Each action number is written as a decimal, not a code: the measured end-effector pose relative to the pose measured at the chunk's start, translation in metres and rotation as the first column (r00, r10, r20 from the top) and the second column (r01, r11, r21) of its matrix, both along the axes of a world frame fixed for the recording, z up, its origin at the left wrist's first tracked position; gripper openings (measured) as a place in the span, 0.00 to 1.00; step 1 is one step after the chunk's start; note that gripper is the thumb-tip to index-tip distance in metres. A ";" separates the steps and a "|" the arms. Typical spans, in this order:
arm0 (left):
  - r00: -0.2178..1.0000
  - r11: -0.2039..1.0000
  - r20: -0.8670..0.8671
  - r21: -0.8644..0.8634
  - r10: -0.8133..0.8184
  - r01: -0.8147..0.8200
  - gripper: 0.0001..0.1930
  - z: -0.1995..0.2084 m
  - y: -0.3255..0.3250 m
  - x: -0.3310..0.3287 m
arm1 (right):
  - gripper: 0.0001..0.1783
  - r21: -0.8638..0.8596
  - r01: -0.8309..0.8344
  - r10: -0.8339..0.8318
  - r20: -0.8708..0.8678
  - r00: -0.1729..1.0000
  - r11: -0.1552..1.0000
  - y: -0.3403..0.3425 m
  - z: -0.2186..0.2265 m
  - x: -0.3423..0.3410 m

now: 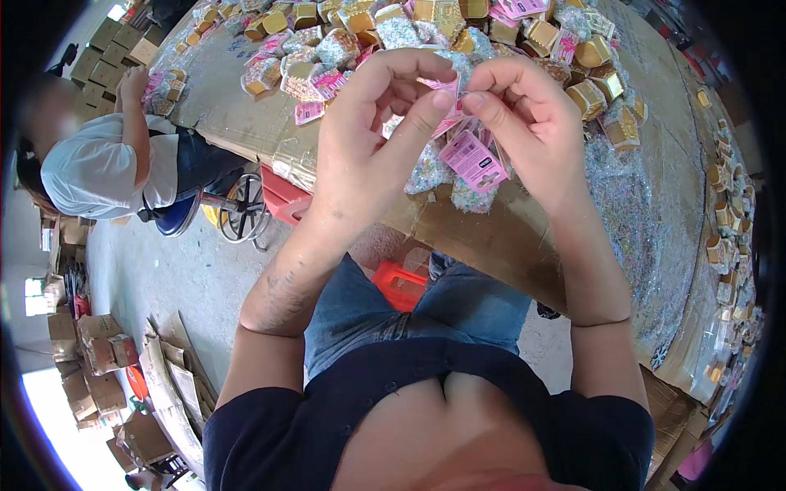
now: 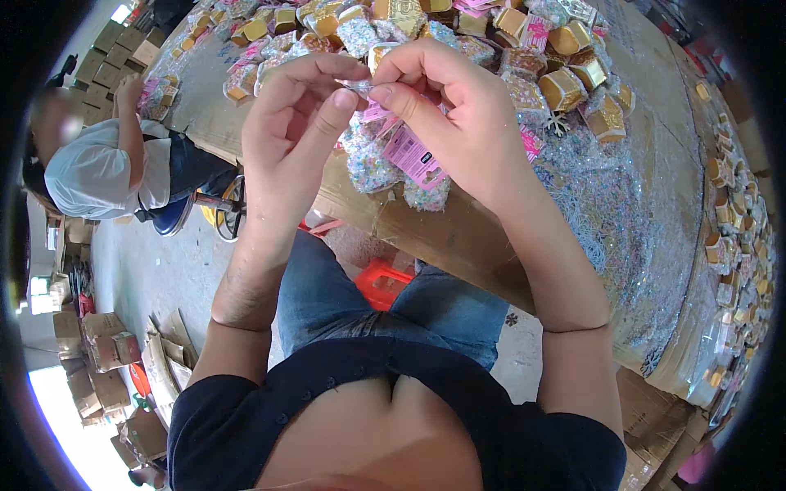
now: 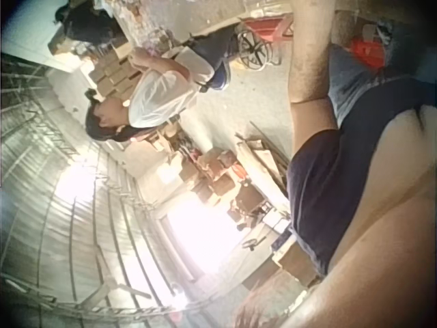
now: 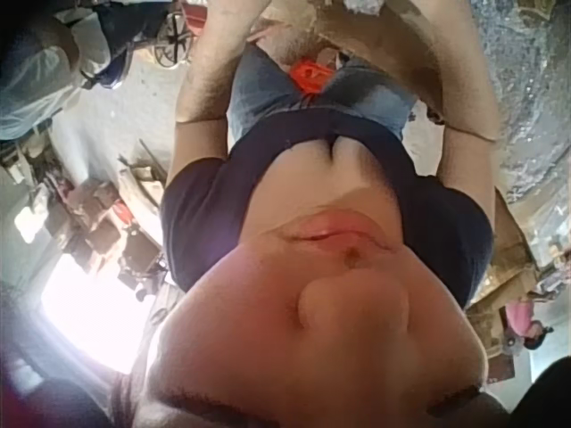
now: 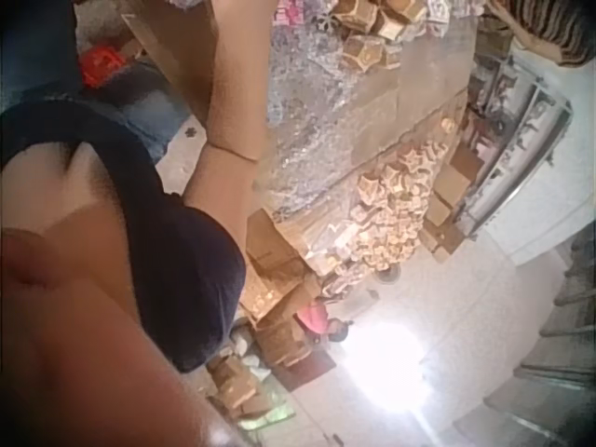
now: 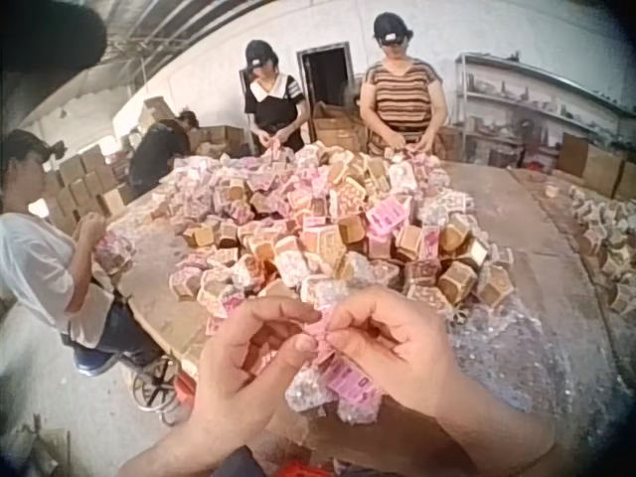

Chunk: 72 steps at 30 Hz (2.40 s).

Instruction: The recorder is packaging small toy houses into plastic bags and attaching product tags at an assembly table.

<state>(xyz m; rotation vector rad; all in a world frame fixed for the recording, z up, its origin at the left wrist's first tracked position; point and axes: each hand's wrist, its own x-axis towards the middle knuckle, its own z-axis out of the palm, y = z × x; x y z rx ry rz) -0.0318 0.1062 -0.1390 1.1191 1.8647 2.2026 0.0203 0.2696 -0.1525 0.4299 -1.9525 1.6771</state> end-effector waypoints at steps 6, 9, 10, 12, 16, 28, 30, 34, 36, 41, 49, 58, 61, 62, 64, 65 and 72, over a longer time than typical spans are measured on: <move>0.630 0.929 -0.758 -0.092 0.168 -0.358 0.10 0.005 -0.006 -0.009 | 0.04 -0.101 -0.134 0.146 0.125 0.981 0.986 0.002 0.011 0.006; 0.592 0.939 -0.787 -0.051 0.171 -0.339 0.09 0.004 -0.006 -0.014 | 0.05 -0.218 -0.234 0.280 0.213 0.936 0.947 0.007 0.014 0.006; 0.538 0.938 -0.824 -0.023 0.177 -0.345 0.09 0.003 -0.005 -0.016 | 0.06 -0.296 -0.292 0.368 0.246 0.897 0.909 0.008 0.014 0.005; 0.482 0.938 -0.857 0.005 0.182 -0.346 0.10 0.004 -0.003 -0.016 | 0.06 -0.324 -0.310 0.391 0.225 0.893 0.894 0.010 0.009 0.001; 0.455 0.930 -0.863 0.043 0.219 -0.366 0.10 -0.004 0.010 -0.022 | 0.06 -0.386 -0.326 0.434 0.236 0.869 0.863 0.011 0.007 -0.002; 0.997 0.996 -0.033 -0.058 -0.066 0.064 0.04 -0.014 0.013 -0.007 | 0.06 -0.314 -0.213 0.317 0.330 0.889 0.925 0.011 0.011 0.002; 0.970 0.996 -0.241 -0.069 0.034 -0.052 0.04 -0.016 0.014 -0.010 | 0.05 -0.252 -0.165 0.246 0.334 0.910 0.954 0.005 0.015 0.005; 0.631 0.934 -0.730 0.029 0.264 -0.357 0.07 -0.014 0.017 -0.008 | 0.04 0.184 0.163 -0.183 0.101 0.978 0.969 -0.008 0.008 0.009; 0.583 0.921 -0.755 0.072 0.300 -0.382 0.07 -0.012 0.018 -0.004 | 0.05 0.154 0.173 -0.182 0.045 0.982 0.973 -0.010 0.005 0.007; 0.633 0.920 -0.697 0.102 0.338 -0.378 0.07 -0.023 0.024 0.000 | 0.07 0.145 0.266 -0.251 -0.111 0.962 0.953 -0.011 0.001 0.006; 0.994 0.987 -0.049 0.129 0.103 -0.096 0.09 -0.026 0.025 0.009 | 0.05 -0.168 -0.146 0.173 0.164 0.971 0.975 0.003 0.006 0.001; 0.702 0.910 -0.645 -0.025 0.303 -0.415 0.06 -0.017 0.006 -0.012 | 0.09 -0.325 -0.295 0.405 0.353 0.844 0.898 0.015 0.011 0.000; 0.624 0.896 -0.715 0.008 0.315 -0.444 0.06 -0.017 0.007 -0.020 | 0.09 -0.268 -0.280 0.361 0.331 0.872 0.922 0.010 0.012 0.000; 0.605 0.896 -0.729 0.024 0.319 -0.443 0.06 -0.018 0.008 -0.021 | 0.09 -0.268 -0.280 0.361 0.332 0.872 0.922 0.010 0.013 0.001; 0.686 0.910 -0.667 -0.029 0.291 -0.413 0.05 -0.016 0.005 -0.017 | 0.09 -0.060 -0.205 0.211 0.399 0.892 0.977 0.013 0.017 0.004; 0.759 0.923 -0.596 -0.078 0.260 -0.378 0.05 -0.015 0.004 -0.016 | 0.09 -0.060 -0.205 0.212 0.399 0.892 0.977 0.014 0.016 0.004; 0.939 0.940 -0.234 -0.168 0.253 -0.296 0.06 -0.012 -0.008 -0.022 | 0.08 -0.054 -0.144 0.153 0.290 0.945 0.988 0.015 0.010 0.000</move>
